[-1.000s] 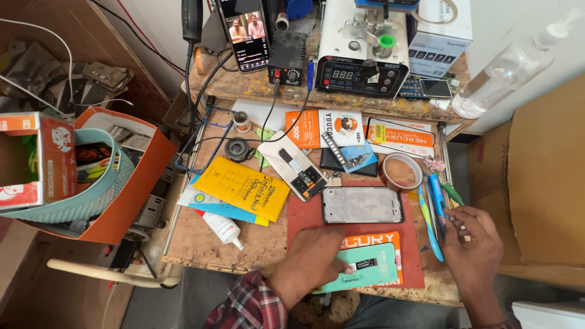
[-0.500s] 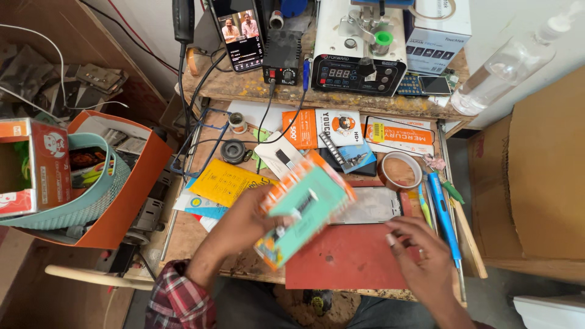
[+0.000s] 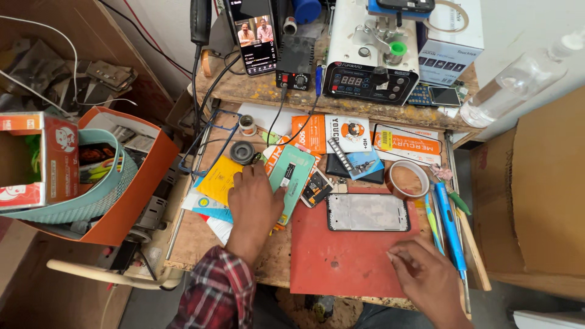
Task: The person applies adhesive tape to the back of a smartphone battery and secures it inside the phone chassis. They then apply glue to the phone frame and wipe the surface with a cloth.
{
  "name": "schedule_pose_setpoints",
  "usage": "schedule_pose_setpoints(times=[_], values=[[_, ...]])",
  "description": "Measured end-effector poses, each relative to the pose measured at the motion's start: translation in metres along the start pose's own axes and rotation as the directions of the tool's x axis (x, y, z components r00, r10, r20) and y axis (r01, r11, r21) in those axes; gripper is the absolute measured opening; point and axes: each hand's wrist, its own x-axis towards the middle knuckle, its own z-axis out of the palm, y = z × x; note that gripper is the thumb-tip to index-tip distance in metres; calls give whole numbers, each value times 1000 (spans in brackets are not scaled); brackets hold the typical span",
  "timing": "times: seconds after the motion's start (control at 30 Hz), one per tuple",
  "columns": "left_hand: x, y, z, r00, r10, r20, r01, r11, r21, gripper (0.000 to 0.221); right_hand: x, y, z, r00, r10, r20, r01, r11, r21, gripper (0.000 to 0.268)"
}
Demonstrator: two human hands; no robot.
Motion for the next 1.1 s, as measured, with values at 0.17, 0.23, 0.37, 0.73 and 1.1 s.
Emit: schedule_pose_setpoints(times=[0.17,0.23,0.37,0.73,1.1], values=[[-27,8,-10,959,204,-198,-218,975,-51,68,40,-17,-19,902,-432,2,432,900,-58,41],[-37,12,-15,949,247,-196,-277,950,-145,63,62,-20,-18,856,-514,48,517,853,-74,61],[-59,13,-26,943,298,-150,-333,872,-360,53,91,-20,-11,828,-525,199,554,820,-143,83],[-79,11,-46,920,366,137,-169,689,-705,84,65,-29,-9,895,-438,84,421,892,166,94],[-105,44,-51,785,615,76,165,-90,-982,106,-30,-56,11,722,-674,159,663,739,120,90]])
